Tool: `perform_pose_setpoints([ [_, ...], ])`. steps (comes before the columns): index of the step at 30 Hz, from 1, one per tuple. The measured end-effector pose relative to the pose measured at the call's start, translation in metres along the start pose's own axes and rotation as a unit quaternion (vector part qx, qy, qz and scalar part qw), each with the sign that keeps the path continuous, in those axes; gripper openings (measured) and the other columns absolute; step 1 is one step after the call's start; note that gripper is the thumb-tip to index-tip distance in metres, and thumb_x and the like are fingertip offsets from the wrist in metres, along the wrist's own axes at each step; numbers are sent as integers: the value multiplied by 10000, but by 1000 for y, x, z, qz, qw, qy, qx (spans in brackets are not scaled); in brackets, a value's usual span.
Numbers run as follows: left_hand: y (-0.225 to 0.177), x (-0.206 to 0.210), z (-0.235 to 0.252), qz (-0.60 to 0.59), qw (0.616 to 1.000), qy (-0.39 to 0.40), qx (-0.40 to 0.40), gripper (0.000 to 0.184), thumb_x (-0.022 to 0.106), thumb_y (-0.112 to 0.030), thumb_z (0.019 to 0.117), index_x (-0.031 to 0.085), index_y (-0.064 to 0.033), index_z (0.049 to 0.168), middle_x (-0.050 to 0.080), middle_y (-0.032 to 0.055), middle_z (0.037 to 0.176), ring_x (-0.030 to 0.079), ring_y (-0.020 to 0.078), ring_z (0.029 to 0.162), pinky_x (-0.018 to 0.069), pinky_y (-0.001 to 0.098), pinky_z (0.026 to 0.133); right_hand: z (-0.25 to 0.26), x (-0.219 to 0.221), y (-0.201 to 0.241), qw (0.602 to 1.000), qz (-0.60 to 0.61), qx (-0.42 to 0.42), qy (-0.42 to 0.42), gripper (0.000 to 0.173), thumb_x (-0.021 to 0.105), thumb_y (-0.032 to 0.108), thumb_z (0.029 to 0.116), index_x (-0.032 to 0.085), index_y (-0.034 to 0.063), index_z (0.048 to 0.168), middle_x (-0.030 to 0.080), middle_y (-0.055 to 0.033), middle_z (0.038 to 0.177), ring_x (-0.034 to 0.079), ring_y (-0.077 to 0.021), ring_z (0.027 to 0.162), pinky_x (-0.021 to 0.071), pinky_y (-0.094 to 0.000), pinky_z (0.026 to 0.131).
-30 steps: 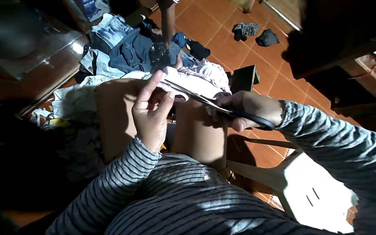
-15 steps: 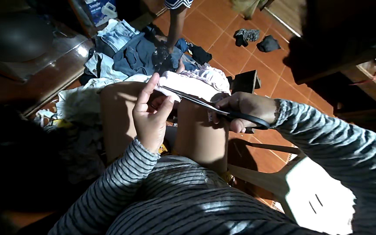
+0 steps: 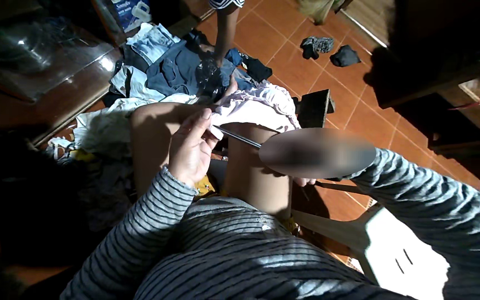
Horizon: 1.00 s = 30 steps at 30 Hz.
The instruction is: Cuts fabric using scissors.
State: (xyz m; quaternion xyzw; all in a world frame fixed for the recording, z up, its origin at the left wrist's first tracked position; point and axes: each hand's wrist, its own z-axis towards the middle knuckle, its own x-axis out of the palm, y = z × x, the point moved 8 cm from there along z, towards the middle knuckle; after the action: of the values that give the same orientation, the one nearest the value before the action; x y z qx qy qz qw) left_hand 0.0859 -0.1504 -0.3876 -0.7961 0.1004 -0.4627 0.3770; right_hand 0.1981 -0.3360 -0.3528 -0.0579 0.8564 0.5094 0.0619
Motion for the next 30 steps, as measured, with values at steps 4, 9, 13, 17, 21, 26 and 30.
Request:
perform_pose_setpoints([
  [4, 21, 1, 3, -41, 983, 45, -172, 144, 553, -185, 1039, 676, -119, 1004, 669, 0, 803, 668, 45, 686, 588, 178, 689, -17, 6, -7, 997, 38, -35, 64, 591, 799, 628, 768, 673, 146, 1087, 689, 123, 911, 621, 45, 698, 518, -136, 571],
  [9, 35, -2, 2, -69, 971, 90, -212, 183, 477, -113, 1037, 656, -79, 1050, 696, 49, 863, 692, 76, 722, 604, 213, 724, -34, 28, -10, 993, 69, -85, 35, 672, 731, 716, 782, 634, 149, 1129, 657, 100, 823, 611, 16, 682, 512, -156, 587],
  [13, 15, 5, 3, -19, 979, 181, -90, 455, 494, -54, 1020, 519, -231, 1439, 709, 5, 1068, 705, 78, 835, 609, 236, 748, -37, 58, -32, 985, 143, -91, 3, 677, 676, 724, 832, 619, 125, 1143, 656, 73, 798, 626, -20, 672, 535, -198, 600],
  [17, -2, 7, -5, 33, 986, 159, -24, 398, 542, 1, 996, 655, -187, 1328, 734, -4, 1068, 712, 65, 842, 611, 228, 732, -34, 81, -40, 975, 198, -90, -45, 675, 667, 734, 829, 622, 132, 1129, 651, 76, 772, 621, -23, 640, 535, -204, 585],
  [21, -5, 6, -11, 67, 989, 127, 34, 365, 612, 13, 969, 651, -114, 1308, 726, 7, 1079, 711, 93, 902, 615, 267, 798, -19, 97, -27, 964, 219, -133, -65, 635, 675, 702, 850, 628, 131, 1123, 645, 81, 760, 616, -18, 628, 540, -206, 580],
  [26, -11, 1, -16, 191, 971, 91, 107, 421, 695, 61, 898, 636, -22, 1307, 717, 27, 1060, 696, 94, 841, 613, 263, 757, 2, 96, -16, 954, 225, -177, -86, 602, 678, 656, 879, 622, 109, 1123, 638, 83, 756, 610, -18, 631, 535, -207, 589],
  [30, -16, -4, -15, 256, 949, 90, 159, 262, 644, -13, 970, 656, 11, 1230, 729, 28, 999, 712, 93, 806, 632, 272, 740, 9, 91, -10, 949, 234, -180, -109, 567, 683, 641, 883, 622, 115, 1085, 647, 75, 770, 609, -26, 616, 532, -206, 560],
])
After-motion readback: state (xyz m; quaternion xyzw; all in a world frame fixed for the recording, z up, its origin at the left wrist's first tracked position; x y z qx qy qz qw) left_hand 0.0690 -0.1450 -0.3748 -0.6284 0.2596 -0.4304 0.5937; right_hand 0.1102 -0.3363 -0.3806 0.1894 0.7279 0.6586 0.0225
